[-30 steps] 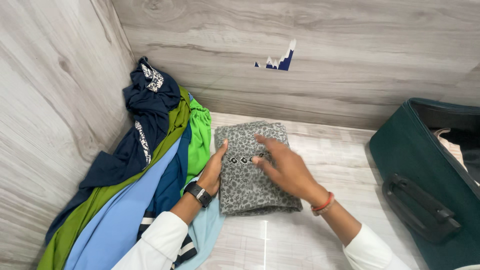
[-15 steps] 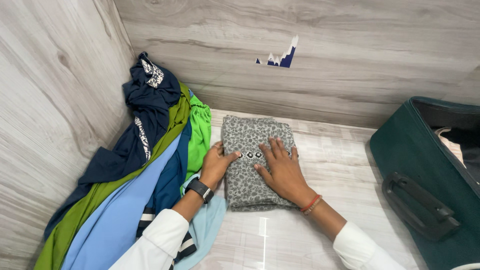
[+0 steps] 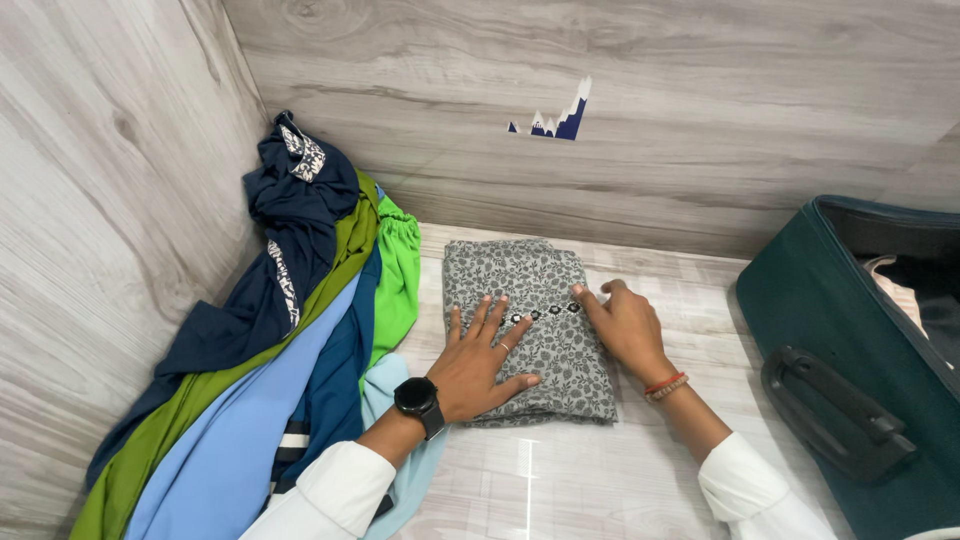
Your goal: The person folds several garments on a tiled floor and places them into an open suitcase. They fold a striped dress, a patterned dress, and a dark blue top, smoothing each item before stacking it inside the suitcase.
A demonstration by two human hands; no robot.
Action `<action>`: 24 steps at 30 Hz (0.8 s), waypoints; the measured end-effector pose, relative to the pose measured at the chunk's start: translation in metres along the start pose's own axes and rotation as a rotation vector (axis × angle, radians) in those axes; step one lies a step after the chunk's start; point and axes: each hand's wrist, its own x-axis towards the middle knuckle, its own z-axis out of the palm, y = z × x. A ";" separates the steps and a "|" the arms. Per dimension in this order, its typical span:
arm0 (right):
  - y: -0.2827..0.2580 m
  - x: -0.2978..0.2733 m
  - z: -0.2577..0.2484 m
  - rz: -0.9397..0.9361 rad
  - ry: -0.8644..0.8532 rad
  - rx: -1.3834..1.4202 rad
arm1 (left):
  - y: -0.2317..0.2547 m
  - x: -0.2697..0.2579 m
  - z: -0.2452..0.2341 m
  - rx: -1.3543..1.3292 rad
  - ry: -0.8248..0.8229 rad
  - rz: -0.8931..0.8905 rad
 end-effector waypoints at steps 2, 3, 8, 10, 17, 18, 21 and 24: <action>0.004 0.002 0.006 0.081 -0.113 0.273 | -0.002 -0.001 0.002 -0.014 0.008 0.002; 0.004 0.001 0.011 0.135 -0.183 0.457 | -0.003 -0.001 0.002 -0.018 0.004 0.001; -0.012 -0.017 0.020 0.307 -0.417 1.007 | -0.004 0.001 -0.001 -0.054 0.083 0.054; -0.026 -0.025 0.013 0.242 -0.414 1.011 | -0.004 0.001 -0.004 -0.096 0.033 -0.003; -0.055 -0.038 -0.088 -0.189 -0.054 0.679 | -0.011 0.006 -0.009 -0.572 0.425 -0.088; -0.059 -0.045 -0.101 -0.303 0.026 0.593 | -0.013 0.008 -0.008 -0.701 0.398 -0.131; -0.072 -0.063 -0.125 -0.526 0.185 0.368 | -0.021 0.015 -0.008 -1.138 0.290 -0.267; -0.091 -0.077 -0.113 -0.534 0.151 0.226 | -0.024 0.018 -0.009 -1.628 0.130 -0.427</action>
